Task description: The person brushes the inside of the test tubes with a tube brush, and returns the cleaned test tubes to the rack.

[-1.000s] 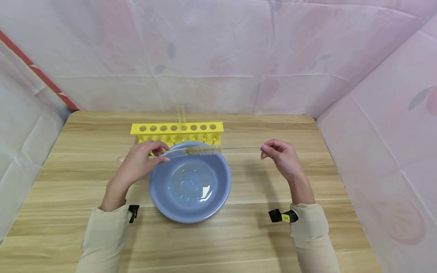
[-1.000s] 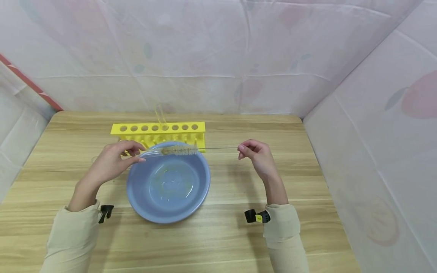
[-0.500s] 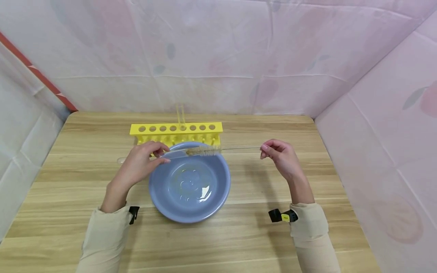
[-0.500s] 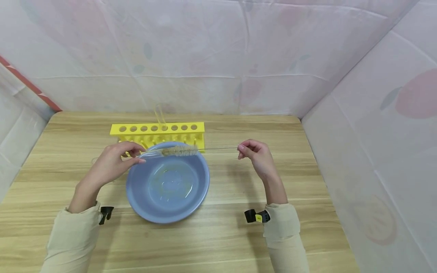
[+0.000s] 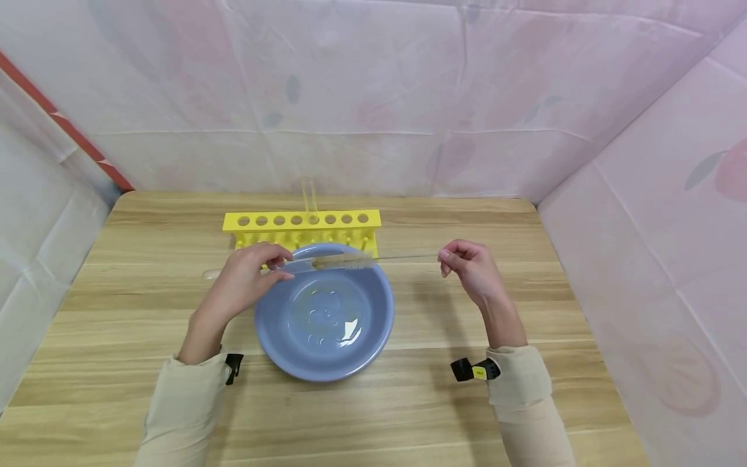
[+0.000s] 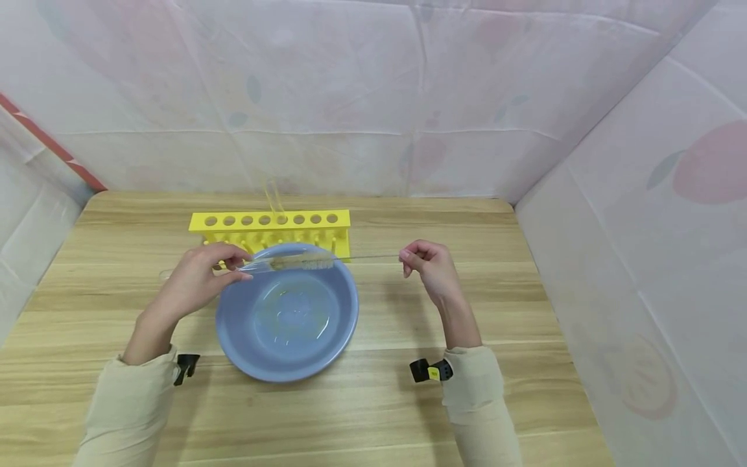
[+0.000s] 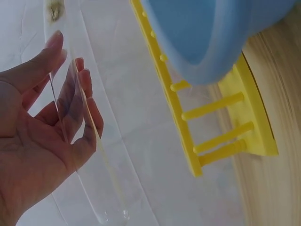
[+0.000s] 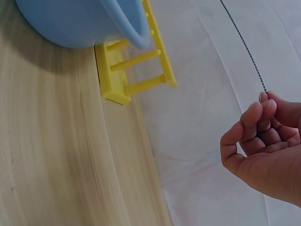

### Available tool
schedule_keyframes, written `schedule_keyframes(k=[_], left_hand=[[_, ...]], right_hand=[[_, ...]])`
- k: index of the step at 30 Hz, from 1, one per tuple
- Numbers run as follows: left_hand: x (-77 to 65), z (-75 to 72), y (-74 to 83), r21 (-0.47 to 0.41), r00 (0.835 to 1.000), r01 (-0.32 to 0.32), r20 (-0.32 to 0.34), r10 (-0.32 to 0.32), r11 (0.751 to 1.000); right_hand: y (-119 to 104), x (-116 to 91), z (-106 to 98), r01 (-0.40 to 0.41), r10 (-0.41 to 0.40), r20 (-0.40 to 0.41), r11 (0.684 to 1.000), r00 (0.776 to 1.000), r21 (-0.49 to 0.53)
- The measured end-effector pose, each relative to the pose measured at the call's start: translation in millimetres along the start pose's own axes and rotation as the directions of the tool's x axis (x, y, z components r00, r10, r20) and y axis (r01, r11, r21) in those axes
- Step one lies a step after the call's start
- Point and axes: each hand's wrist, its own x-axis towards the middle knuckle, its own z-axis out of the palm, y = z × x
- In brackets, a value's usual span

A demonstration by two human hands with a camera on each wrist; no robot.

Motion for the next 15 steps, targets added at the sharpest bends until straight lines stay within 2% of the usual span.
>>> schedule_keyframes(k=[10,15], left_hand=[[8.7,10.2,11.2,0.010,1.000,0.017,0.001,-0.017,1.000],[12.6,13.8,19.5,-0.010,1.000,0.024,0.015,-0.024,1.000]], right_hand=[[-2.2,7.1,17.7,-0.006,0.010,0.045,0.996,0.999,-0.087],[-4.0,9.7,26.1,-0.015,0.022,0.087,0.997,0.996,-0.079]])
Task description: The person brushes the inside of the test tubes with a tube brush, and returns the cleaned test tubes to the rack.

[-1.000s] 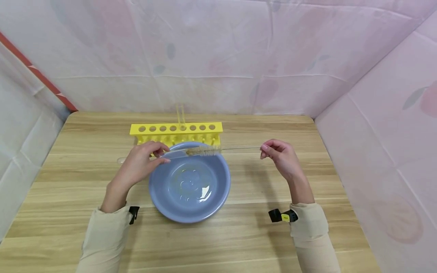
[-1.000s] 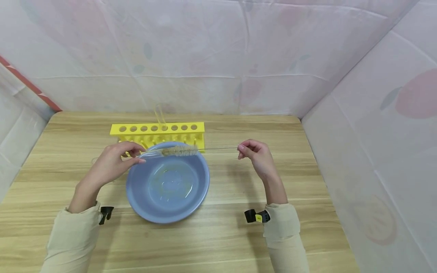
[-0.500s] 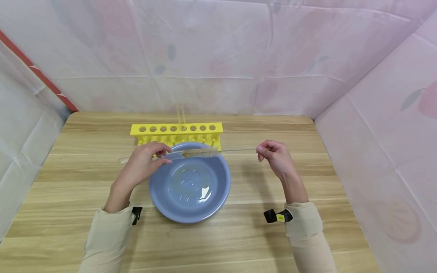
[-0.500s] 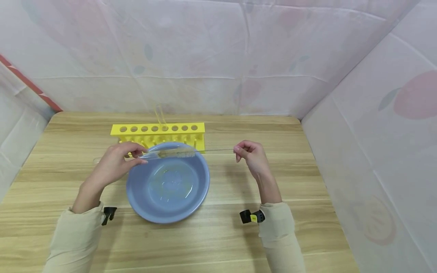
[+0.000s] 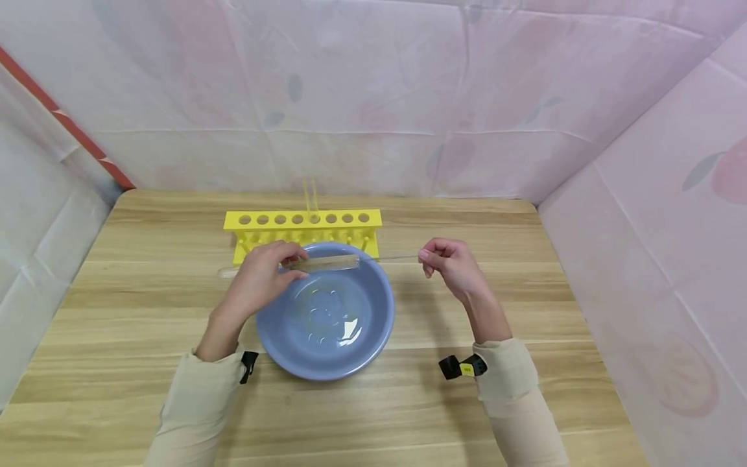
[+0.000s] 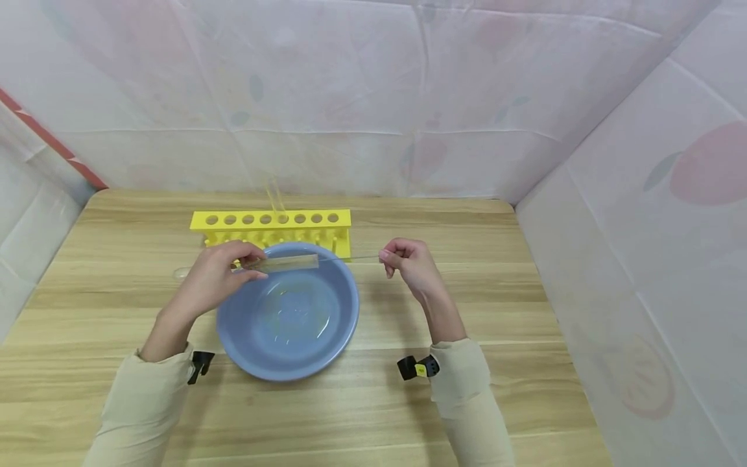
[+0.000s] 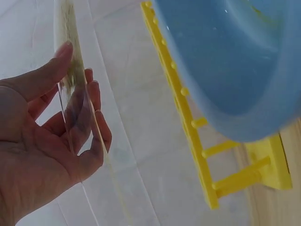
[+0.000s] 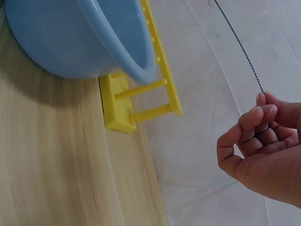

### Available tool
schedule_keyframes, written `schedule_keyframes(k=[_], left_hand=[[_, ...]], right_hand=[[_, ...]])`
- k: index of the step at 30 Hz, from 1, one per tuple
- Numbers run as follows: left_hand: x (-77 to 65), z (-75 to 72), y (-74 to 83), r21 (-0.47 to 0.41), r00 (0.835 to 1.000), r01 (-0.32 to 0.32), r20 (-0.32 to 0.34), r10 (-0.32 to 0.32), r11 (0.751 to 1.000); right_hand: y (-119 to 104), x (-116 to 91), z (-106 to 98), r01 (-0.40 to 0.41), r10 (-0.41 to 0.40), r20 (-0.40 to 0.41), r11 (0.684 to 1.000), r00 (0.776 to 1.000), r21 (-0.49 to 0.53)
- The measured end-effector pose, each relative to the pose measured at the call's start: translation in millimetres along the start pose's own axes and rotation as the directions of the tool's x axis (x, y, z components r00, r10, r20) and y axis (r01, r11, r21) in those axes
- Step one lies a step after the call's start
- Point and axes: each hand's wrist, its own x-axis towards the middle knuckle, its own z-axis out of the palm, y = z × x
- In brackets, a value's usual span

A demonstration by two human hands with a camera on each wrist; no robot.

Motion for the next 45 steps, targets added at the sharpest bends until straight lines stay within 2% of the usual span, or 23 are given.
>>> schedule_keyframes(k=[6,11,20,25,31,35,38,41,43,45], left_hand=[[11.3,9.3,16.7,-0.015,0.997,-0.010,0.071,0.011,1.000],[17.8,14.0,27.6,-0.019,0.995,0.027,0.096,-0.025,0.999],[20.1,11.6,26.6,-0.012,0.994,0.021,0.109,-0.019,1.000],[19.0,12.4,25.2,-0.012,0.992,0.037,0.123,-0.035,0.999],[16.9,13.2,24.0,-0.008,0.990,0.046,0.134,-0.045,0.999],[15.2,12.7,21.6,-0.039,0.990,0.050,0.137,-0.044,0.998],[14.6,11.9,19.6,-0.080,0.989,0.054,0.142,-0.042,0.995],[14.5,11.5,17.3,-0.118,0.987,0.052,0.155,-0.033,0.992],[14.7,10.9,15.7,-0.146,0.985,0.053,0.172,-0.027,0.988],[14.8,10.3,14.3,-0.166,0.981,0.055,0.192,-0.023,0.985]], right_hand=[[-3.0,6.7,25.4,0.025,-0.021,0.081,0.998,0.996,-0.049],[-6.5,9.6,41.4,0.028,-0.021,0.100,0.997,0.995,-0.071],[-9.4,12.5,37.0,-0.003,0.022,0.153,0.992,0.988,-0.125],[-10.3,9.7,36.8,-0.028,0.063,0.175,0.980,0.983,-0.198],[-8.0,9.0,39.3,0.017,0.037,0.218,0.970,0.975,-0.241],[-5.7,9.3,40.5,0.072,-0.013,0.208,0.958,0.978,-0.277],[-4.5,8.8,40.5,0.143,-0.081,0.198,0.937,0.977,-0.319],[-4.2,7.1,39.2,0.241,-0.179,0.193,0.896,0.965,-0.373],[-4.3,5.4,38.0,0.317,-0.257,0.195,0.853,0.946,-0.414],[-3.5,4.3,36.7,0.394,-0.338,0.202,0.802,0.919,-0.450]])
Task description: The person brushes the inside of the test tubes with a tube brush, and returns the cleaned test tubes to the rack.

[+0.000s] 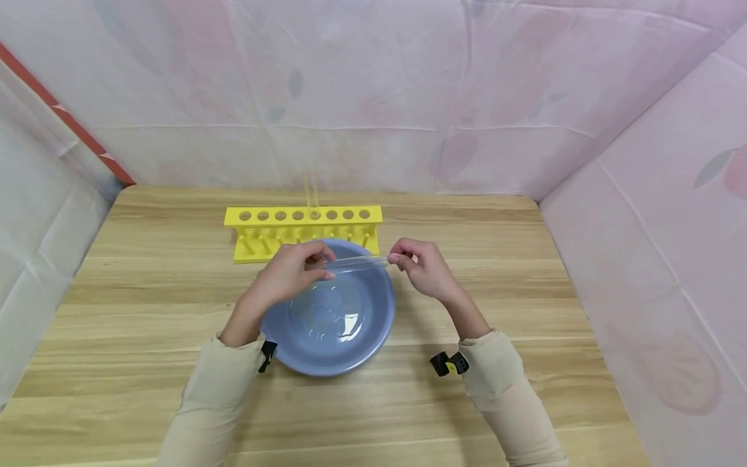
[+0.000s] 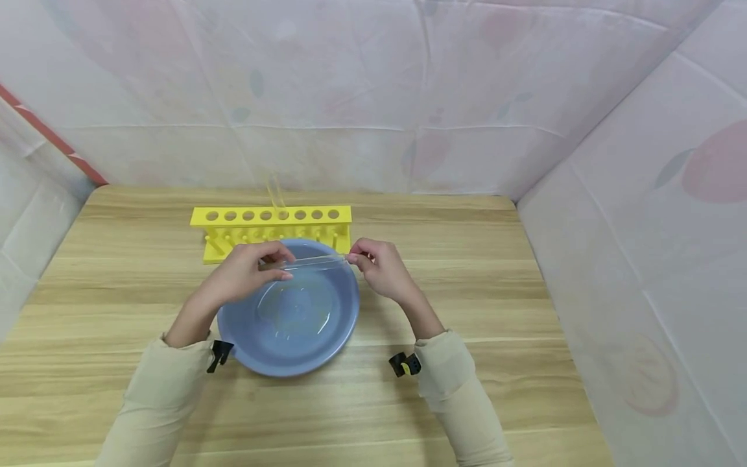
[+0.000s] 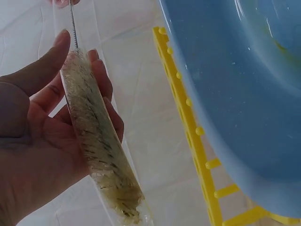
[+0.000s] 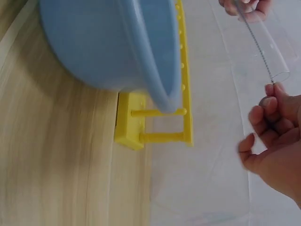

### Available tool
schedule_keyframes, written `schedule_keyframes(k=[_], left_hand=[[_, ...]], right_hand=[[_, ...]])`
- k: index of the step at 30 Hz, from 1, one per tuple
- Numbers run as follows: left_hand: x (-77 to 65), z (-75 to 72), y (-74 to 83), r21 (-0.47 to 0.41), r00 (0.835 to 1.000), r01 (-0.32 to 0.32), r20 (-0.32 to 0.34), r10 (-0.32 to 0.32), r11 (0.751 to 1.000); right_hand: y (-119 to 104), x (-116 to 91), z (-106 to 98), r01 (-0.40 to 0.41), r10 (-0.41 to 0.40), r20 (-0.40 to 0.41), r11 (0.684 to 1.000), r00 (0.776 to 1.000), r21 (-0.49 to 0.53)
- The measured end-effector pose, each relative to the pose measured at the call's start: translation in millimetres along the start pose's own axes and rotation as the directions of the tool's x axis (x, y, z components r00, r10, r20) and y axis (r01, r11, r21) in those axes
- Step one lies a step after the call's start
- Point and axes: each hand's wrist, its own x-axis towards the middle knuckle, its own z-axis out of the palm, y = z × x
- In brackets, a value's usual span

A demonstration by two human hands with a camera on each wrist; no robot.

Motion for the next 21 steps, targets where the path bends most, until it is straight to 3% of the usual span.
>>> schedule_keyframes(k=[3,6,9,12,16,21], left_hand=[[-0.1,-1.4,-1.0,-0.023,1.000,0.009,0.025,-0.009,1.000],[-0.7,-2.2,-1.0,-0.022,0.999,0.015,0.029,-0.014,1.000],[-1.6,-2.2,0.8,-0.010,1.000,0.016,0.012,-0.015,1.000],[-2.9,-1.1,3.1,0.015,1.000,0.015,-0.023,-0.015,1.000],[-4.0,2.1,4.0,0.072,0.997,0.000,-0.075,0.005,0.997],[-6.4,5.1,2.8,0.171,0.992,0.004,-0.128,0.019,0.985]], right_hand=[[1.8,-2.2,0.1,0.099,-0.103,-0.048,0.992,0.994,-0.081],[2.5,-3.8,0.6,0.102,-0.108,-0.068,0.991,0.992,-0.085],[-0.5,-3.6,0.3,-0.006,0.007,-0.052,1.000,0.999,0.010],[-4.5,-1.9,-1.2,-0.150,0.152,-0.004,0.981,0.988,0.126],[-6.1,0.9,-4.0,-0.301,0.290,0.080,0.927,0.954,0.222],[-2.4,1.8,-9.0,-0.427,0.385,0.185,0.830,0.904,0.358]])
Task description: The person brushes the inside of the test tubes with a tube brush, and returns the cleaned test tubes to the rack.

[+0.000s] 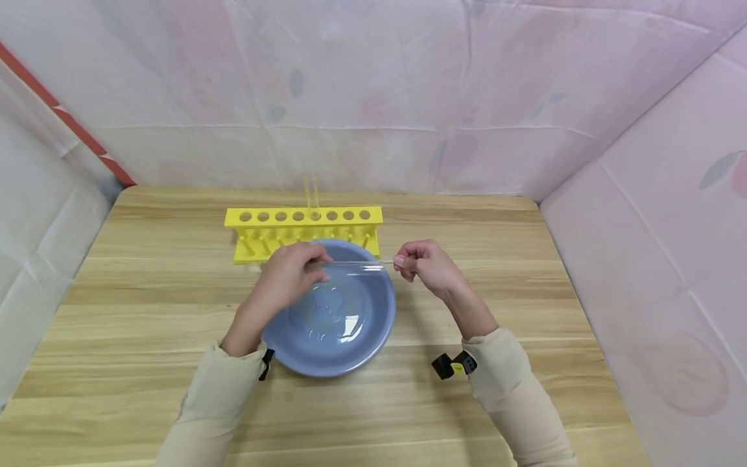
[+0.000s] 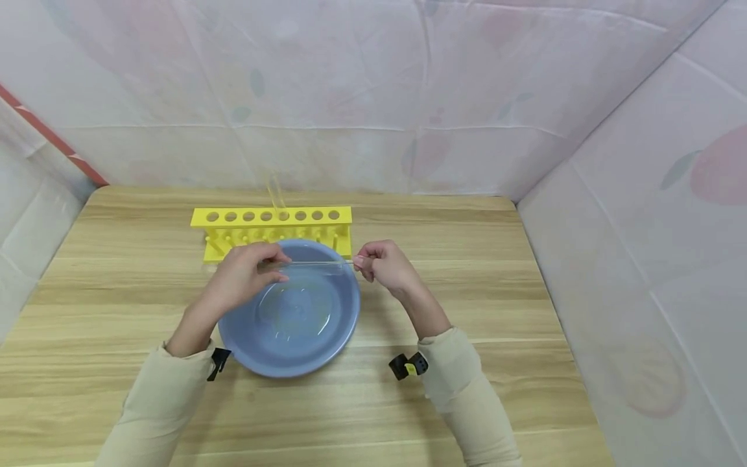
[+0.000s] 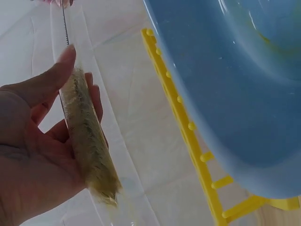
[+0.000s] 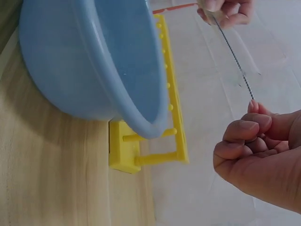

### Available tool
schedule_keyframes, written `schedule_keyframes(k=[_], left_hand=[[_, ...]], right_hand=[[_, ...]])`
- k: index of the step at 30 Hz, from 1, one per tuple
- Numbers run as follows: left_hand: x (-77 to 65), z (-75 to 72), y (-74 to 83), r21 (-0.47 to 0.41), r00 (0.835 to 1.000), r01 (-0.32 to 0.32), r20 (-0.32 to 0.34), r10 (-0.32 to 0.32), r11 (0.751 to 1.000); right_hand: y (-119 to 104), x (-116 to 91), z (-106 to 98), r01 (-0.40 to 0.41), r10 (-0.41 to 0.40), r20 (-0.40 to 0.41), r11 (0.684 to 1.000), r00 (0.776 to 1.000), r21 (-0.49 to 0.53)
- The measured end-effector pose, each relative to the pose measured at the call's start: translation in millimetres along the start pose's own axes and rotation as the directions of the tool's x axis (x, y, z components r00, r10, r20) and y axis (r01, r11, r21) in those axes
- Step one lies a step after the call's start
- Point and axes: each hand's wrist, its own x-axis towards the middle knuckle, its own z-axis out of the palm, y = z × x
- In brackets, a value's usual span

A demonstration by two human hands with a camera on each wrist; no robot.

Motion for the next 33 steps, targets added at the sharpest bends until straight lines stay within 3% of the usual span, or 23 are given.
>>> schedule_keyframes(k=[3,8,11,14,16,18,21,25,27,30,33], left_hand=[[-2.6,0.5,-3.1,0.009,1.000,0.023,0.000,-0.023,1.000],[-5.1,-0.8,-9.5,-0.086,0.997,0.060,0.050,-0.056,0.994],[-5.9,-3.4,-13.0,-0.150,0.996,0.071,0.070,-0.061,0.986],[-6.5,-6.3,-17.2,-0.189,0.995,0.071,0.088,-0.056,0.979],[-7.0,-7.8,-19.5,-0.196,0.994,0.072,0.100,-0.053,0.978],[-7.5,-8.4,-21.6,-0.193,0.993,0.072,0.108,-0.052,0.979],[-8.3,-8.6,-22.9,-0.177,0.993,0.069,0.107,-0.051,0.982],[-8.6,-7.1,-22.4,-0.142,0.995,0.058,0.089,-0.046,0.988],[-8.7,-6.0,-21.6,-0.119,0.996,0.057,0.079,-0.047,0.991],[-9.0,-4.8,-19.9,-0.094,0.996,0.064,0.073,-0.058,0.994],[-9.5,-4.3,-18.8,-0.083,0.995,0.067,0.075,-0.061,0.994]], right_hand=[[2.6,-0.7,-4.9,-0.020,0.020,0.008,0.999,1.000,0.030],[7.6,-2.6,-8.4,0.104,-0.110,-0.026,0.982,0.994,-0.159],[2.7,-7.3,-5.5,0.223,-0.243,-0.043,0.937,0.969,-0.270],[-7.1,-14.6,-0.5,0.323,-0.369,-0.057,0.870,0.928,-0.373],[-13.6,-18.9,2.5,0.367,-0.433,-0.063,0.825,0.899,-0.430],[-11.7,-19.0,2.3,0.394,-0.469,-0.063,0.801,0.881,-0.451],[-0.7,-13.6,-2.5,0.364,-0.422,-0.069,0.843,0.904,-0.397],[11.7,-5.4,-10.4,0.218,-0.243,-0.071,0.943,0.968,-0.253],[11.3,-4.2,-12.6,0.136,-0.149,-0.059,0.974,0.987,-0.179],[9.9,-2.7,-16.3,0.034,-0.035,-0.021,0.997,0.999,-0.077],[8.2,-1.6,-18.9,-0.035,0.036,0.018,0.999,0.999,-0.020]])
